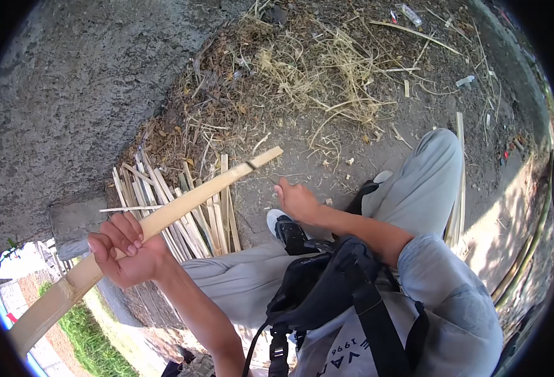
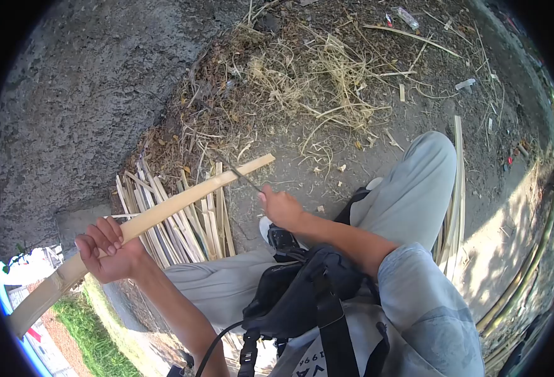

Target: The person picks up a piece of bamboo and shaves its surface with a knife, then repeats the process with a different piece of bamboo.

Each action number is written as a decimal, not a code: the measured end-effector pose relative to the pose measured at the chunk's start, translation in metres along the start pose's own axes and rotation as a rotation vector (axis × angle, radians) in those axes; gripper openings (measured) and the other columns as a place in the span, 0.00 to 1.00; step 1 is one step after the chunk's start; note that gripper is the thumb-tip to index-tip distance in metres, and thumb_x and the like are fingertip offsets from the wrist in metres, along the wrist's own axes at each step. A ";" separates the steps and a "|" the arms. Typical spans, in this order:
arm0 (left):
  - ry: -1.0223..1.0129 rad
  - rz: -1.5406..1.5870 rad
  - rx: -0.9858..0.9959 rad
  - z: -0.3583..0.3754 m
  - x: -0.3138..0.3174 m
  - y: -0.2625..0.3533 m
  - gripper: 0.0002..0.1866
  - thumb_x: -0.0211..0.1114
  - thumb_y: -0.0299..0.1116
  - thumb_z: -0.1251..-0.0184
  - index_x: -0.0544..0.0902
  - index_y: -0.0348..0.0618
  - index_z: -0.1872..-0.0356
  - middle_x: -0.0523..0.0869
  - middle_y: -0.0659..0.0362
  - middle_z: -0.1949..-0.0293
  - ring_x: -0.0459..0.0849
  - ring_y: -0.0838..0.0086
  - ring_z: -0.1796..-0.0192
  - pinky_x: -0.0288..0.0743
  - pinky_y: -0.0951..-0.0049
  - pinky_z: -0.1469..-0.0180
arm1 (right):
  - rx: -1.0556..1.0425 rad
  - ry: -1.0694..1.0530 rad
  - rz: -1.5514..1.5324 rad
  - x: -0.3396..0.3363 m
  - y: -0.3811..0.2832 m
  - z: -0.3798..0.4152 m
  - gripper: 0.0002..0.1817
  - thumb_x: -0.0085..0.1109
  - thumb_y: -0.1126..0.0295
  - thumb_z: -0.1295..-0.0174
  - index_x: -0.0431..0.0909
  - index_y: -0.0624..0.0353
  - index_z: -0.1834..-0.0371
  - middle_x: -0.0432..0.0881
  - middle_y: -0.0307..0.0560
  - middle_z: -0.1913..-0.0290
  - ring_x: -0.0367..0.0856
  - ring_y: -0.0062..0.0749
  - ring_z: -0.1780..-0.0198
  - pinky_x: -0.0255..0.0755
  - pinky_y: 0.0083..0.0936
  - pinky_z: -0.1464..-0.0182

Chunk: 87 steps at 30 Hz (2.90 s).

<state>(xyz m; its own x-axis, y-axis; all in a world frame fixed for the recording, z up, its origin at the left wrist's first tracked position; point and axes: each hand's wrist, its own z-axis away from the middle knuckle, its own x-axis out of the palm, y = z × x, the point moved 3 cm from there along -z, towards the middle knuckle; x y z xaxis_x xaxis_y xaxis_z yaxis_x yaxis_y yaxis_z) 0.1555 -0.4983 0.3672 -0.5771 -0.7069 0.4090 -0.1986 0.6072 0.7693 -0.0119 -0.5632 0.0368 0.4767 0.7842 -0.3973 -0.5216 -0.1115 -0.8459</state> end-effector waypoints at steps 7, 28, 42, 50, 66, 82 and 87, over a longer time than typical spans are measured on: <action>-0.011 0.046 0.005 -0.012 -0.005 -0.004 0.23 0.52 0.35 0.27 0.56 0.55 0.85 0.55 0.66 0.89 0.51 0.82 0.86 0.44 0.80 0.83 | -0.167 -0.064 0.051 -0.026 -0.044 0.016 0.20 0.36 0.57 0.24 0.68 0.65 0.49 0.81 0.68 0.74 0.82 0.71 0.67 0.77 0.58 0.59; -0.005 0.033 -0.006 -0.013 -0.001 -0.005 0.23 0.52 0.34 0.28 0.56 0.55 0.85 0.55 0.66 0.89 0.50 0.82 0.87 0.43 0.79 0.83 | 0.020 0.029 0.159 0.010 0.067 -0.011 0.20 0.37 0.60 0.25 0.71 0.71 0.54 0.82 0.69 0.69 0.82 0.71 0.64 0.77 0.58 0.56; 0.067 0.000 0.023 -0.027 -0.013 -0.008 0.25 0.56 0.38 0.28 0.55 0.56 0.85 0.54 0.67 0.90 0.50 0.83 0.88 0.40 0.80 0.84 | 0.048 0.063 0.009 -0.012 0.021 -0.009 0.19 0.39 0.57 0.25 0.69 0.66 0.55 0.79 0.75 0.74 0.79 0.75 0.67 0.74 0.62 0.61; 0.257 -0.092 0.082 -0.018 -0.006 -0.007 0.27 0.55 0.41 0.27 0.53 0.58 0.87 0.54 0.67 0.90 0.51 0.83 0.89 0.40 0.79 0.85 | -0.226 -0.058 -0.129 -0.033 -0.092 0.018 0.17 0.40 0.58 0.26 0.66 0.64 0.56 0.77 0.70 0.79 0.76 0.76 0.72 0.71 0.63 0.65; 0.295 -0.127 0.073 -0.005 -0.017 0.000 0.28 0.55 0.42 0.28 0.53 0.58 0.88 0.54 0.68 0.91 0.51 0.83 0.89 0.41 0.78 0.84 | -0.419 -0.076 -0.087 -0.038 -0.149 0.039 0.15 0.39 0.60 0.25 0.64 0.64 0.58 0.72 0.66 0.86 0.75 0.72 0.79 0.70 0.61 0.70; 0.242 -0.108 0.078 0.010 0.005 0.000 0.25 0.53 0.40 0.28 0.55 0.55 0.87 0.55 0.67 0.91 0.51 0.82 0.88 0.43 0.79 0.84 | -0.306 0.099 -0.032 -0.019 -0.101 0.010 0.15 0.41 0.60 0.25 0.68 0.62 0.60 0.73 0.66 0.84 0.76 0.69 0.78 0.68 0.59 0.73; 0.238 -0.080 0.078 0.010 0.006 0.003 0.27 0.53 0.40 0.28 0.54 0.56 0.88 0.54 0.67 0.91 0.51 0.82 0.88 0.43 0.79 0.84 | -0.186 0.138 -0.089 -0.012 -0.065 -0.024 0.14 0.42 0.61 0.26 0.67 0.62 0.61 0.73 0.67 0.84 0.75 0.69 0.78 0.67 0.58 0.74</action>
<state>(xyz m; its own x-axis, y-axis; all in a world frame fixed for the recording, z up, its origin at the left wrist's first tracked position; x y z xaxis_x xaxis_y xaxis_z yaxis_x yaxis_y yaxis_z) 0.1432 -0.4967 0.3672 -0.3563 -0.8135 0.4597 -0.3020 0.5659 0.7672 0.0334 -0.5799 0.0882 0.6138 0.7063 -0.3529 -0.3400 -0.1669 -0.9255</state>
